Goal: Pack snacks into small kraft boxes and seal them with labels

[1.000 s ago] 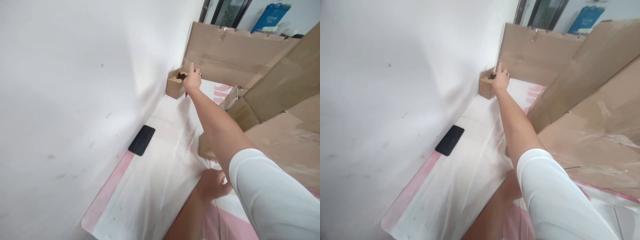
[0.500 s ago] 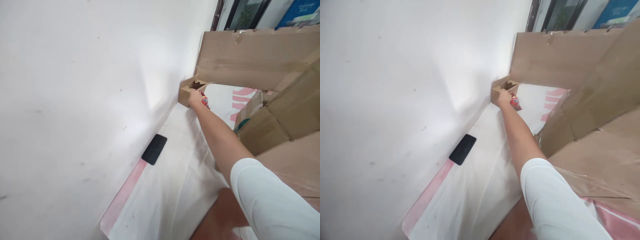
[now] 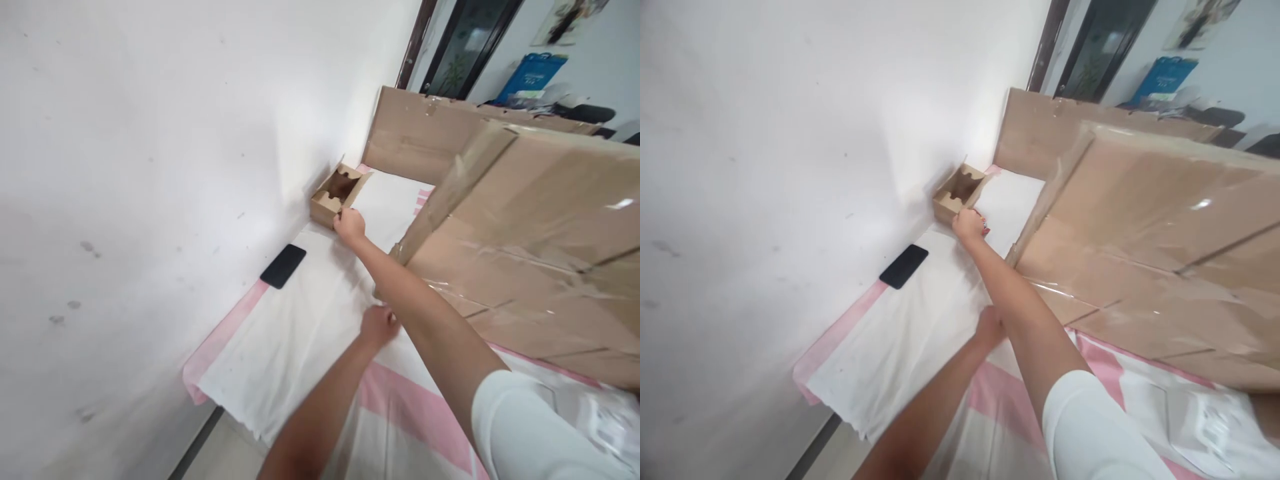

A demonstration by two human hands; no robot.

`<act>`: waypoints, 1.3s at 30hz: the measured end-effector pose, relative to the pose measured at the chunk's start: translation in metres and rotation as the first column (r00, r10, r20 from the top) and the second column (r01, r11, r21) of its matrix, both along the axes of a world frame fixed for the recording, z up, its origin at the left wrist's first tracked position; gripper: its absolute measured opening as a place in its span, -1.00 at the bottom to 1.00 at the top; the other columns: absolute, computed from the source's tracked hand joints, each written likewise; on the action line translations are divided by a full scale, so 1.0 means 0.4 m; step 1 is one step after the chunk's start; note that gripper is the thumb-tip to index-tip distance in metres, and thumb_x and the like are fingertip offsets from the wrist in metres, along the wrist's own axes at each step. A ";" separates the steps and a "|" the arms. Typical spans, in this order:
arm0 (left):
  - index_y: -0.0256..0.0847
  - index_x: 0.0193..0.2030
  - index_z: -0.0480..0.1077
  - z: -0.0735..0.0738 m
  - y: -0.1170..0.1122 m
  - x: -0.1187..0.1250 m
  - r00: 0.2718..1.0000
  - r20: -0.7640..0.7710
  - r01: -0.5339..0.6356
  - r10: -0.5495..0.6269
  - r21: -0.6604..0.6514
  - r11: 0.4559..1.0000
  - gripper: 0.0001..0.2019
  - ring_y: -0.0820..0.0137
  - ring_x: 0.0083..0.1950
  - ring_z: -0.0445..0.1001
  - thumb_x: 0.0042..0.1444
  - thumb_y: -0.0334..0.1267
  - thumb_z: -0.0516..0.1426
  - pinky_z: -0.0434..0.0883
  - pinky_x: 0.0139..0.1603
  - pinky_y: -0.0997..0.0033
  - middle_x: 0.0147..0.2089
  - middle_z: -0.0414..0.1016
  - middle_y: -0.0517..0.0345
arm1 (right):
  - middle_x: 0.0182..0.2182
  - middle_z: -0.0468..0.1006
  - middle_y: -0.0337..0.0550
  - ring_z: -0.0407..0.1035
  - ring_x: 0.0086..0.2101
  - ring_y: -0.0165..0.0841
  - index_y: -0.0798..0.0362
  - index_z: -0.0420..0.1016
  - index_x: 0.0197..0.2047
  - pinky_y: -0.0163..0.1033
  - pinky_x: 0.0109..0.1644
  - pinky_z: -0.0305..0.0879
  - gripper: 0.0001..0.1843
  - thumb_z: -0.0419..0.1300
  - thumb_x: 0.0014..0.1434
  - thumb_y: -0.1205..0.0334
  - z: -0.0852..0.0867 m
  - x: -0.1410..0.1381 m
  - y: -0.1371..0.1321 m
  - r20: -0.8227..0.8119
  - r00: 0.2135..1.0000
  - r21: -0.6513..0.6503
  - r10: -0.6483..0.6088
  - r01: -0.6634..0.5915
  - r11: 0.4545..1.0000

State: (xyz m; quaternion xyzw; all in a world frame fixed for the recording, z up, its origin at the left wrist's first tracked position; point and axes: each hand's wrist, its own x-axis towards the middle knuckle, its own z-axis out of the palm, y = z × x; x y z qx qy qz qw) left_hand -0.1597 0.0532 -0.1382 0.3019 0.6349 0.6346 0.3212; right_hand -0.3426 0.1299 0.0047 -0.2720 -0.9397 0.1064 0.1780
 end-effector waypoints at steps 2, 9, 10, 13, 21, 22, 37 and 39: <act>-0.22 -0.30 0.41 0.013 -0.019 -0.014 0.961 -0.027 -0.275 0.275 -0.002 0.962 -0.68 0.33 -0.19 0.44 0.34 -0.03 0.06 0.42 -0.09 0.26 -0.29 0.46 0.09 | -0.13 0.64 0.10 0.51 -0.10 -0.15 0.08 0.59 -0.02 -0.15 0.02 0.35 -0.70 0.05 0.35 0.25 0.002 0.093 -0.042 -0.042 0.994 0.018 0.103 -0.102 0.995; -0.11 -0.29 0.20 0.123 -0.288 -0.170 0.481 -0.112 -0.850 0.870 0.183 0.494 -0.72 0.25 -0.01 0.35 0.36 -0.06 -0.16 0.34 0.01 0.30 -0.22 0.33 0.06 | -0.18 0.68 -0.08 0.53 -0.17 -0.22 -0.03 0.63 -0.12 -0.20 0.02 0.36 -0.70 0.06 0.32 0.18 -0.014 0.432 -0.148 -0.271 0.876 -0.034 0.399 -0.423 0.906; -0.11 -0.28 0.18 0.140 -0.338 -0.170 0.444 -0.118 -0.862 0.888 0.213 0.459 -0.75 0.25 0.00 0.35 0.35 -0.04 -0.12 0.34 0.02 0.31 -0.21 0.33 0.07 | -0.19 0.68 -0.07 0.53 -0.16 -0.21 -0.05 0.64 -0.13 -0.17 0.04 0.37 -0.71 0.07 0.31 0.17 -0.025 0.482 -0.161 -0.314 0.858 -0.039 0.407 -0.440 0.897; -0.13 -0.18 0.25 0.169 -0.460 -0.141 0.443 -0.133 -0.845 0.886 0.267 0.463 -0.77 0.22 0.14 0.34 0.26 -0.02 0.07 0.33 0.12 0.31 -0.06 0.38 0.04 | -0.26 0.66 -0.10 0.53 -0.21 -0.17 -0.12 0.63 -0.19 -0.07 0.02 0.42 -0.76 0.10 0.28 0.16 -0.074 0.636 -0.203 -0.473 0.776 -0.051 0.418 -0.498 0.866; -0.08 0.22 0.38 0.119 -0.489 -0.078 0.856 -0.022 -0.510 0.516 0.125 0.851 -0.47 0.14 0.36 0.37 0.34 0.20 -0.05 0.37 0.30 0.17 0.27 0.48 0.01 | -0.06 0.57 0.00 0.44 0.01 -0.16 -0.05 0.53 0.03 -0.02 0.15 0.37 -0.64 -0.04 0.35 0.15 -0.185 0.808 -0.214 -0.471 0.882 -0.377 0.023 -0.225 0.898; -0.07 0.24 0.37 0.111 -0.478 -0.071 0.870 0.005 -0.491 0.493 0.107 0.865 -0.45 0.14 0.37 0.36 0.34 0.22 -0.07 0.37 0.32 0.17 0.27 0.48 0.02 | 0.03 0.54 0.04 0.39 0.10 -0.13 -0.02 0.52 0.08 0.01 0.22 0.30 -0.62 0.00 0.32 0.14 -0.190 0.798 -0.204 -0.318 0.948 -0.420 0.025 -0.164 0.892; -0.10 0.37 0.24 0.298 -0.445 -0.109 0.946 0.146 -0.289 0.291 -0.033 0.957 -0.35 0.17 0.17 0.55 0.21 0.08 0.20 0.50 0.16 0.17 0.29 0.47 -0.10 | 0.23 0.44 0.07 0.30 0.25 -0.11 0.07 0.45 0.22 -0.04 0.41 0.10 -0.32 0.33 -0.03 0.24 -0.284 0.902 -0.241 -0.413 0.910 -0.660 -0.037 -0.271 0.701; -0.01 0.44 0.11 0.301 -0.435 -0.091 0.946 0.131 -0.282 0.296 -0.115 0.953 -0.19 0.13 0.13 0.57 0.08 -0.08 0.33 0.53 0.09 0.11 0.30 0.45 -0.08 | 0.21 0.47 0.06 0.35 0.21 -0.12 0.06 0.44 0.21 -0.02 0.38 0.18 -0.31 0.33 -0.04 0.18 -0.290 0.930 -0.239 -0.461 0.876 -0.725 -0.142 -0.279 0.630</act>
